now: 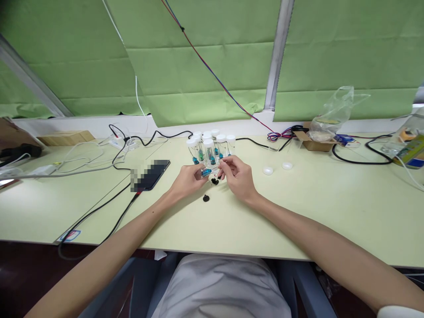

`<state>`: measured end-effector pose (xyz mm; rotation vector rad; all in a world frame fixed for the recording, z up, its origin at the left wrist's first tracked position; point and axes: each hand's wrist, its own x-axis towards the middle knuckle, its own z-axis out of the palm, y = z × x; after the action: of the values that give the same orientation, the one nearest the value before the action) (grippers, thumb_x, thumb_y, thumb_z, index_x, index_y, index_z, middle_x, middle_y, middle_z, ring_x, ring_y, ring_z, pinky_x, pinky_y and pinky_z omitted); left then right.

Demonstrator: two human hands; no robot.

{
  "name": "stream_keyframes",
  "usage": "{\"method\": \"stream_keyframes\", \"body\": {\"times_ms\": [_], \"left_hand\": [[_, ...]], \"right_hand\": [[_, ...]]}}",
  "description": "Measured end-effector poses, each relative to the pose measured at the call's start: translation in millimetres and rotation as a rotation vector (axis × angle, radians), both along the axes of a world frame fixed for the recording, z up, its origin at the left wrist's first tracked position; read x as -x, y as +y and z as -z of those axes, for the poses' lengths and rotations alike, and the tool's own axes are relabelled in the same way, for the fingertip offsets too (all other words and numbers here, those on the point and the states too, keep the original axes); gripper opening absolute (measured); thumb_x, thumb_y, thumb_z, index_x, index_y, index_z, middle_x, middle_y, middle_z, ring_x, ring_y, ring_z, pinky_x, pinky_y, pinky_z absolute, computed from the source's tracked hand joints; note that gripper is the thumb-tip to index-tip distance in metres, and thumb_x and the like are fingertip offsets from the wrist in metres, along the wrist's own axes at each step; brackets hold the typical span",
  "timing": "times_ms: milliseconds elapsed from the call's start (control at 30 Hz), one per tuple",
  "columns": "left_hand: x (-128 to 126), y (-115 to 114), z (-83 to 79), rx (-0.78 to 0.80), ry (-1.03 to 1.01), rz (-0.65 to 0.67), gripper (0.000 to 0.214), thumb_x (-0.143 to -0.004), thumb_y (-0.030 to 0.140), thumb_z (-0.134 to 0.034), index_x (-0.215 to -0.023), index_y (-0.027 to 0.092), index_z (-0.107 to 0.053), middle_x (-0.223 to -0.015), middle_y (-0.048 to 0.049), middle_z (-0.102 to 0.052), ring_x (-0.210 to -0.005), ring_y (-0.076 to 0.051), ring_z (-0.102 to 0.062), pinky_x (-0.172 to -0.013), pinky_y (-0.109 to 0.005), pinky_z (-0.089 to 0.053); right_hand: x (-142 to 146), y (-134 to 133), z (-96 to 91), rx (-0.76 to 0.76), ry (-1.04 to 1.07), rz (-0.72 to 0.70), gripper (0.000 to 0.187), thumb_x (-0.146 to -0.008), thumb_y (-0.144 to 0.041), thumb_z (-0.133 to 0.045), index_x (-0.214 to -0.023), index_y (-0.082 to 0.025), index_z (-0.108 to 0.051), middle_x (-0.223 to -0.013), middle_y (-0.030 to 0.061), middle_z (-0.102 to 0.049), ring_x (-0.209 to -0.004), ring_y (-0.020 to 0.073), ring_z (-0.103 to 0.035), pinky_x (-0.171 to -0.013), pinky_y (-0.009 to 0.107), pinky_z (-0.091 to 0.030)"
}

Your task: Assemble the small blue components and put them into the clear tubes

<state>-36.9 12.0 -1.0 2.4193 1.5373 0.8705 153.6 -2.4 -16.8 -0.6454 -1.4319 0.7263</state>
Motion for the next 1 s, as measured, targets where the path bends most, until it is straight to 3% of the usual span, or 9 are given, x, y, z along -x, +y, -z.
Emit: {"method": "stream_keyframes", "body": {"times_ms": [267, 567, 767, 1000], "left_hand": [[0.3, 0.2, 0.4, -0.02, -0.018, 0.031, 0.011, -0.076, 0.019, -0.054, -0.066, 0.02, -0.052, -0.063, 0.0003, -0.056, -0.058, -0.014, -0.042, -0.058, -0.028, -0.031], [1.1, 0.7, 1.3, -0.032, -0.005, 0.016, 0.012, -0.078, 0.021, -0.056, -0.067, 0.019, -0.054, -0.064, -0.0001, -0.058, -0.061, -0.014, -0.044, -0.06, -0.028, -0.034], [1.3, 2.2, 3.2, -0.053, -0.01, 0.019, 0.012, -0.08, 0.022, -0.056, -0.069, 0.019, -0.055, -0.064, 0.001, -0.057, -0.06, -0.013, -0.043, -0.061, -0.028, -0.033], [0.9, 2.4, 3.1, -0.047, -0.009, 0.018, 0.011, -0.079, 0.022, -0.056, -0.069, 0.019, -0.057, -0.067, -0.0003, -0.061, -0.061, -0.014, -0.045, -0.061, -0.028, -0.034]], "right_hand": [[0.1, -1.3, 3.7, 0.007, -0.077, -0.13, 0.023, -0.095, -0.041, -0.064, -0.099, -0.019, -0.066, -0.075, 0.0016, -0.069, -0.063, 0.0141, -0.066, -0.063, 0.032, -0.058], [2.4, -2.7, 3.1, 0.016, -0.105, -0.153, 0.021, -0.093, -0.041, -0.067, -0.098, -0.021, -0.072, -0.078, 0.0018, -0.066, -0.066, 0.0143, -0.064, -0.063, 0.032, -0.058], [1.9, 2.9, 9.4, -0.034, -0.071, -0.091, 0.016, -0.09, -0.037, -0.071, -0.099, -0.025, -0.077, -0.11, 0.0074, -0.065, -0.096, 0.0186, -0.068, -0.073, 0.033, -0.062], [1.8, 0.2, 4.6, -0.107, -0.12, -0.017, 0.011, -0.093, -0.028, -0.067, -0.096, -0.026, -0.078, -0.11, 0.0058, -0.075, -0.115, 0.0224, -0.067, -0.098, 0.043, -0.057]]}}
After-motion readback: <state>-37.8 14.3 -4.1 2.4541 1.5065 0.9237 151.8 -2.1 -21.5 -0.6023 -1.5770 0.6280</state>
